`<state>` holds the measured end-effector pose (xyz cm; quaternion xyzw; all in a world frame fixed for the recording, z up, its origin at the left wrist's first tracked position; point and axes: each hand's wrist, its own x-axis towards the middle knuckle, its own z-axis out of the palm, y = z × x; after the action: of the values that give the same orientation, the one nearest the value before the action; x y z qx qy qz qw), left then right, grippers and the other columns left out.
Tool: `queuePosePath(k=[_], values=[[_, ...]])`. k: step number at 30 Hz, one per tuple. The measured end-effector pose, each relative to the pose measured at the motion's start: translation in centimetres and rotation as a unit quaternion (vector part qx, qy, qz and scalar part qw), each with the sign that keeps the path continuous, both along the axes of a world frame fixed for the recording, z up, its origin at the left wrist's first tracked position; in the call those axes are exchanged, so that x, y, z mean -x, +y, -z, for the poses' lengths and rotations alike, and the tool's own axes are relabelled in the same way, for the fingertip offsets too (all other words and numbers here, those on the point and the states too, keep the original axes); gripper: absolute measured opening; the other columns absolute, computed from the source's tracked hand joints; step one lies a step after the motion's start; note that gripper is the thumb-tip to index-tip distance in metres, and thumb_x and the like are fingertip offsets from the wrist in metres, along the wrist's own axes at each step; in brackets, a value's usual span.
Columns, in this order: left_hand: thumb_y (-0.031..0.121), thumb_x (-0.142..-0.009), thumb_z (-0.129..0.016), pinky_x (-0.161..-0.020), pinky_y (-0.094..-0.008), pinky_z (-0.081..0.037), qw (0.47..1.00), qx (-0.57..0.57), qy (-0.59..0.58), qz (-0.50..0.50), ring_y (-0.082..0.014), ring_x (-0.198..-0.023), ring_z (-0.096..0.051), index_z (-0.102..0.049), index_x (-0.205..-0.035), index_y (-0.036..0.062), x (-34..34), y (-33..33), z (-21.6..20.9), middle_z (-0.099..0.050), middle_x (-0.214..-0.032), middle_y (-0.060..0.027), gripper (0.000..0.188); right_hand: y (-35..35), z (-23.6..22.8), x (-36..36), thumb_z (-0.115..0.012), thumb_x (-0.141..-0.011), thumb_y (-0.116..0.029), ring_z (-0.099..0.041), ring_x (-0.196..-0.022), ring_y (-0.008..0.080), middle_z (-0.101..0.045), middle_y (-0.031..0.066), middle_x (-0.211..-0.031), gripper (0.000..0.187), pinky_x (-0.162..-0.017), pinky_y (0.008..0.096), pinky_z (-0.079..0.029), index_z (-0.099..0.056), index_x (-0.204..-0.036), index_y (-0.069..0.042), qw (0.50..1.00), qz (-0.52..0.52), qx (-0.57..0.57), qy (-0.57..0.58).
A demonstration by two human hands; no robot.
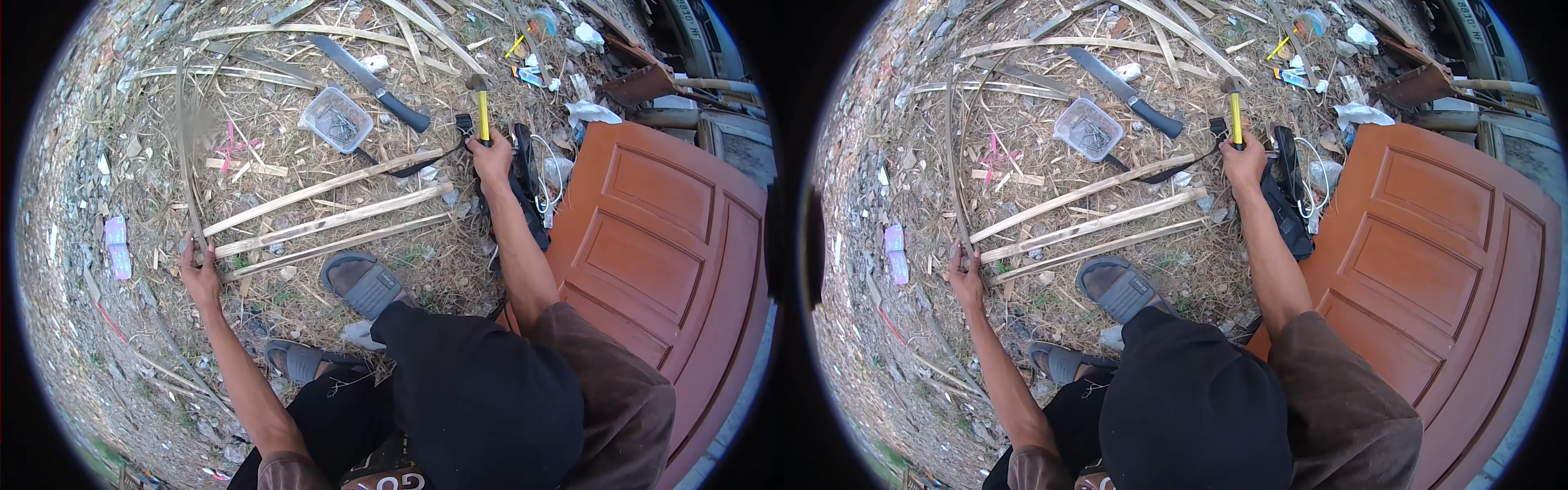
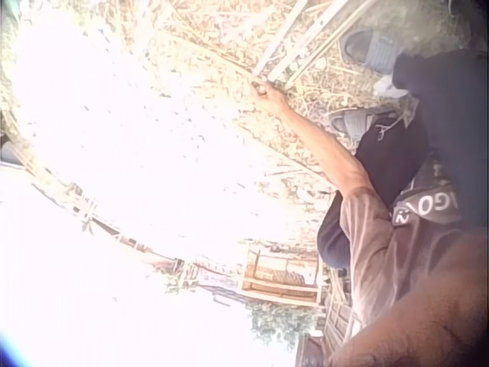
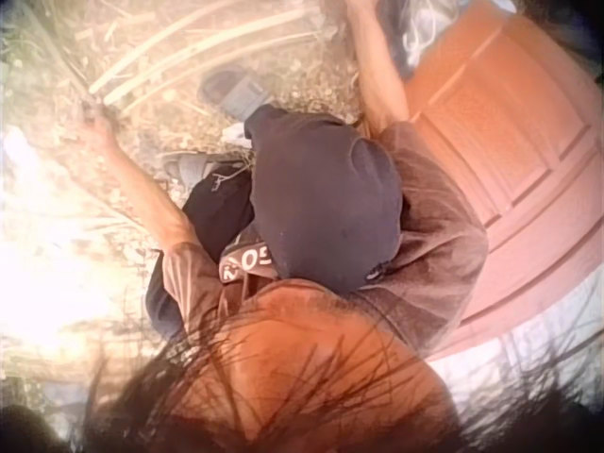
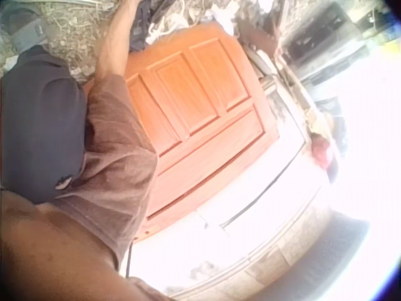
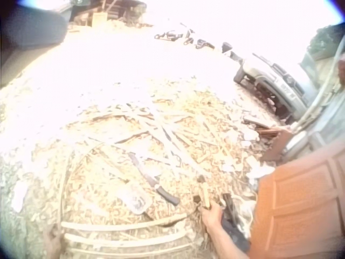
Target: The person constructs a wooden frame by positioning thin bamboo strips together and hammering small nails through the joints.
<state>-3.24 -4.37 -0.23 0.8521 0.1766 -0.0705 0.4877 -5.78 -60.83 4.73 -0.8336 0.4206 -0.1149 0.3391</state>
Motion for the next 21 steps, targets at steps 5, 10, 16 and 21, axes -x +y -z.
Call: queuePosePath(k=[5, 10, 16, 21], values=[[0.014, -0.09, -0.073, -0.082, -0.0283, -0.046, 1.0, 0.001, 0.005, -0.013, -0.0125, -0.09, -0.056, -0.053, -0.14, 0.002, 0.2, 1.0, 0.5, -0.06, -0.11, -0.005, 0.055, -1.4, -3.5, -3.3, -0.074, -0.078, -0.011, -0.066, -0.071, 0.0235, -0.067, 0.0112, -0.075, 0.014, -0.071, 0.0371, -0.049, -0.068, -0.086, -0.003, 0.996, 0.03, 0.056, -0.058], [0.013, -0.091, -0.071, -0.08, -0.0271, -0.047, 1.0, -0.011, 0.014, -0.014, -0.0117, -0.088, -0.057, -0.052, -0.141, 0.0029, 0.0, 0.6, 0.6, -0.062, -0.111, -0.0046, 0.055, -4.0, -3.9, -3.4, -0.073, -0.079, -0.011, -0.066, -0.076, 0.0309, -0.069, 0.017, -0.079, 0.012, -0.075, 0.0401, -0.049, -0.069, -0.087, -0.003, 0.975, 0.008, 0.181, -0.127], [0.014, -0.091, -0.071, -0.082, -0.0272, -0.047, 0.999, -0.02, 0.024, -0.015, -0.0117, -0.091, -0.057, -0.052, -0.141, 0.003, 0.0, 0.9, 0.8, -0.062, -0.114, -0.0054, 0.054, -8.3, -4.5, -2.7, -0.075, -0.079, -0.012, -0.066, -0.074, 0.0302, -0.069, 0.0157, -0.077, 0.013, -0.074, 0.0392, -0.049, -0.07, -0.087, -0.004, 0.97, 0.025, 0.217, -0.105], [0.013, -0.091, -0.071, -0.079, -0.0282, -0.047, 1.0, -0.003, 0.009, -0.017, -0.0121, -0.088, -0.055, -0.054, -0.139, 0.0032, 0.1, 1.0, 0.8, -0.061, -0.11, -0.0046, 0.052, -12.1, -8.5, -3.1, -0.075, -0.081, -0.009, -0.06, -0.069, 0.014, -0.067, 0.0059, -0.073, 0.01, -0.067, 0.0331, -0.047, -0.069, -0.086, -0.004, 0.965, 0.074, 0.21, -0.141]])
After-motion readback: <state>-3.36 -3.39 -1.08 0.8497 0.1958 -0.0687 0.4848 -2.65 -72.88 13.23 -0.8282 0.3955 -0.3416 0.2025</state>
